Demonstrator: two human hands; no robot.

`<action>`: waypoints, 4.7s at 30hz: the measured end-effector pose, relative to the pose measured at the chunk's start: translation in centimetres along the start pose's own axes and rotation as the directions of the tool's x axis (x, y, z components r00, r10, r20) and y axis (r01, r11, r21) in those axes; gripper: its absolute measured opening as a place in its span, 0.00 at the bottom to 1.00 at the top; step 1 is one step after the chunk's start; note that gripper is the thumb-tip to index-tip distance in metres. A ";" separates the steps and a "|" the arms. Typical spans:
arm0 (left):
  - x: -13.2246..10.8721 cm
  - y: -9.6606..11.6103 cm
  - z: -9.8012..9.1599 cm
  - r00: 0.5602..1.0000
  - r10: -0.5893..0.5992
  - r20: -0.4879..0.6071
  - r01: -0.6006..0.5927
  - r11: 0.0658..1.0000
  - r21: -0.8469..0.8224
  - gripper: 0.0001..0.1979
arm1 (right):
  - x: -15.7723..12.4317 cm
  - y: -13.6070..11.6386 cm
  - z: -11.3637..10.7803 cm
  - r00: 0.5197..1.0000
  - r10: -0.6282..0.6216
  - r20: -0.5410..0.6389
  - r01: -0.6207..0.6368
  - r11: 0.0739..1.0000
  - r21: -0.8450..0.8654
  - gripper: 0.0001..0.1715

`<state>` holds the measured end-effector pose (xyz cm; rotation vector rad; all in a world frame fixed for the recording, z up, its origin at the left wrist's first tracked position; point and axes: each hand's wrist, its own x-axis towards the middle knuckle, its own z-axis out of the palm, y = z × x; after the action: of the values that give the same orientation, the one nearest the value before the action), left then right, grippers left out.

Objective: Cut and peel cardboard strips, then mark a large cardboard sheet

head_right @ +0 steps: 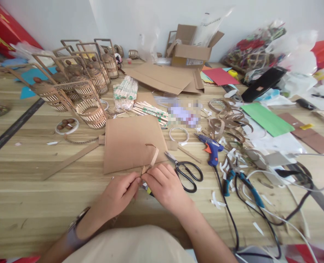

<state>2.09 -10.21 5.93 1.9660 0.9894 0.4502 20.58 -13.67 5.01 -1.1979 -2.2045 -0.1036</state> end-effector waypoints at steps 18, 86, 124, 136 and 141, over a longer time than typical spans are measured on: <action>-0.1 0.1 -0.1 0.999 0.024 0.030 -0.022 0.997 -0.068 0.19 | 0.2 -0.2 -0.2 0.999 0.017 -0.042 -0.018 1.000 -0.020 0.07; 0.0 -0.1 0.6 0.979 -0.188 -0.076 0.163 0.953 -0.257 0.16 | -0.1 -0.1 0.4 0.917 0.370 -0.151 -0.357 0.928 0.104 0.11; -0.2 -0.4 1.1 0.986 -0.096 -0.136 0.069 0.979 -0.193 0.14 | -0.1 -0.1 0.9 0.846 0.531 -0.045 -0.499 0.818 0.286 0.09; -0.3 -0.1 1.0 0.993 -0.045 -0.105 0.020 0.973 -0.231 0.15 | 0.1 -0.5 0.9 0.817 0.573 0.063 -0.479 0.614 0.627 0.04; -0.3 -0.3 0.9 0.992 -0.085 -0.091 0.056 0.959 -0.278 0.16 | 0.1 -1.3 0.9 0.890 0.441 -0.117 -0.371 0.848 0.378 0.06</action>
<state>2.34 -10.79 5.23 1.6674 0.9998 0.6185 19.07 -14.06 4.58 -1.3551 -1.6617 0.3178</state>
